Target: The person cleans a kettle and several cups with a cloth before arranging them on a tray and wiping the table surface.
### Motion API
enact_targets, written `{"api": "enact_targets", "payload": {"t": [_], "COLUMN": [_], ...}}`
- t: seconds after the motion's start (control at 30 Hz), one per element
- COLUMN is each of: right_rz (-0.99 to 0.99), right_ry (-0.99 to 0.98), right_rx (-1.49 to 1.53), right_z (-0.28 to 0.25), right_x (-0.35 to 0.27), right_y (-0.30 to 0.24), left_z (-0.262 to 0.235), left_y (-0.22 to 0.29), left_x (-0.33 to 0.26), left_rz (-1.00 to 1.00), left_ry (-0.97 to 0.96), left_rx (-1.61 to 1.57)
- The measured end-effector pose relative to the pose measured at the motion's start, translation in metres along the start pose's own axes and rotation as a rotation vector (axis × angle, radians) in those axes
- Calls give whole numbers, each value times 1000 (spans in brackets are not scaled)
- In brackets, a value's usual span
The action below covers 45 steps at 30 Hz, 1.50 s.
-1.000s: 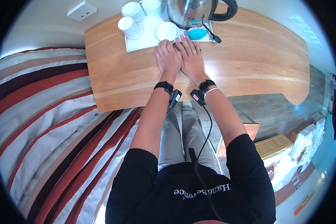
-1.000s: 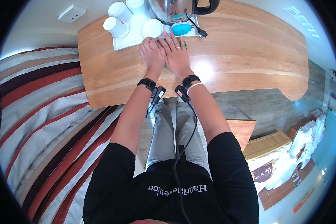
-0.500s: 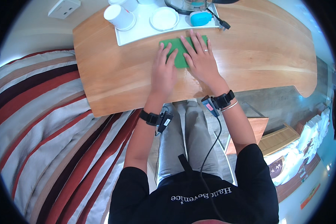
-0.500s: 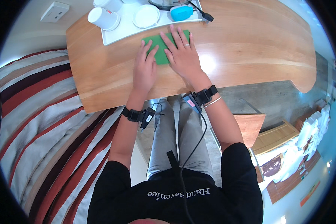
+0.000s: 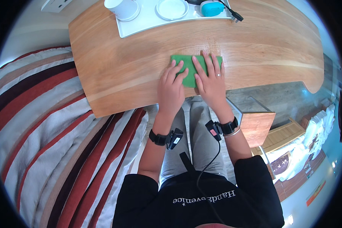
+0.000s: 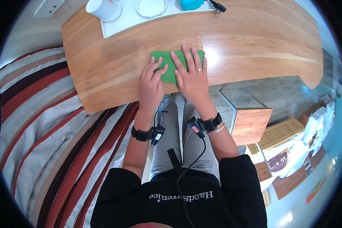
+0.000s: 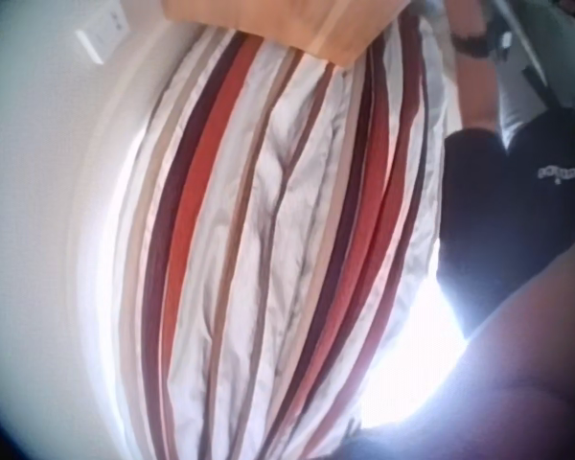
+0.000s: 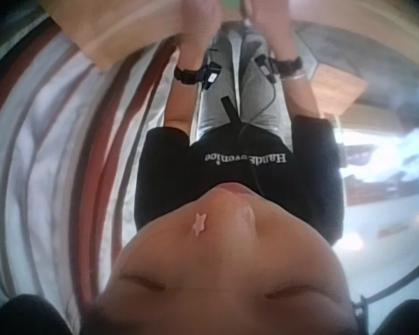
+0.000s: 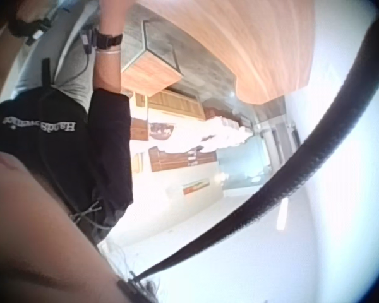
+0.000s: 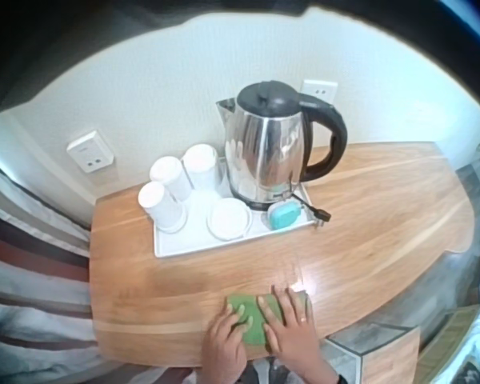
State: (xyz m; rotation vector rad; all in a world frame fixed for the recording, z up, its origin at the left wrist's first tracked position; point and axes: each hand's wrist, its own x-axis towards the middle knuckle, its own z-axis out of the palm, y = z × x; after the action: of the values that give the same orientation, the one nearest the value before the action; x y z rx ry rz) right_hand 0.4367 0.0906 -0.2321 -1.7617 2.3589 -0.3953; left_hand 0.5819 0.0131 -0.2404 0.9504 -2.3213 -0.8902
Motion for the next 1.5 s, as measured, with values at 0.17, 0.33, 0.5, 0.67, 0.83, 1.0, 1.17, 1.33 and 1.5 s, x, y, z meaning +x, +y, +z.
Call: {"api": "enact_targets", "payload": {"t": [0.17, 0.33, 0.5, 0.67, 0.83, 1.0, 1.17, 1.33, 1.5], "right_rz": [93, 156, 79, -126, -338, -593, -227, 17, 7], "right_ry": [0, 42, 57, 60, 59, -113, -33, 25, 90], "right_rx": [4, -3, 26, 49, 104, 96, 69, 168, 123], "right_z": [6, 14, 26, 35, 41, 43, 42, 68, 79], "right_x": [-20, -17, -7, 15, 47, 68, 31, 18, 17], "right_y": [-20, -45, -69, -90, -108, -129, -187, -205, -202], "left_z": [-4, -13, -37, -64, -88, -104, -116, -124, -123], "left_y": [9, -1, -22, -41, -45, -52, -61, -67, -81], "left_x": [-19, -23, -36, -56, -81, -100, -91, -77, -78], "left_rz": [-25, 12, -30, -94, -191, -326, -331, -460, -408], "left_ry": [-14, -13, -10, 13, 75, 108, 275, 288, 304], "left_rx": [45, 109, 99, 197, 241, 245, 89, -72, 83]}}
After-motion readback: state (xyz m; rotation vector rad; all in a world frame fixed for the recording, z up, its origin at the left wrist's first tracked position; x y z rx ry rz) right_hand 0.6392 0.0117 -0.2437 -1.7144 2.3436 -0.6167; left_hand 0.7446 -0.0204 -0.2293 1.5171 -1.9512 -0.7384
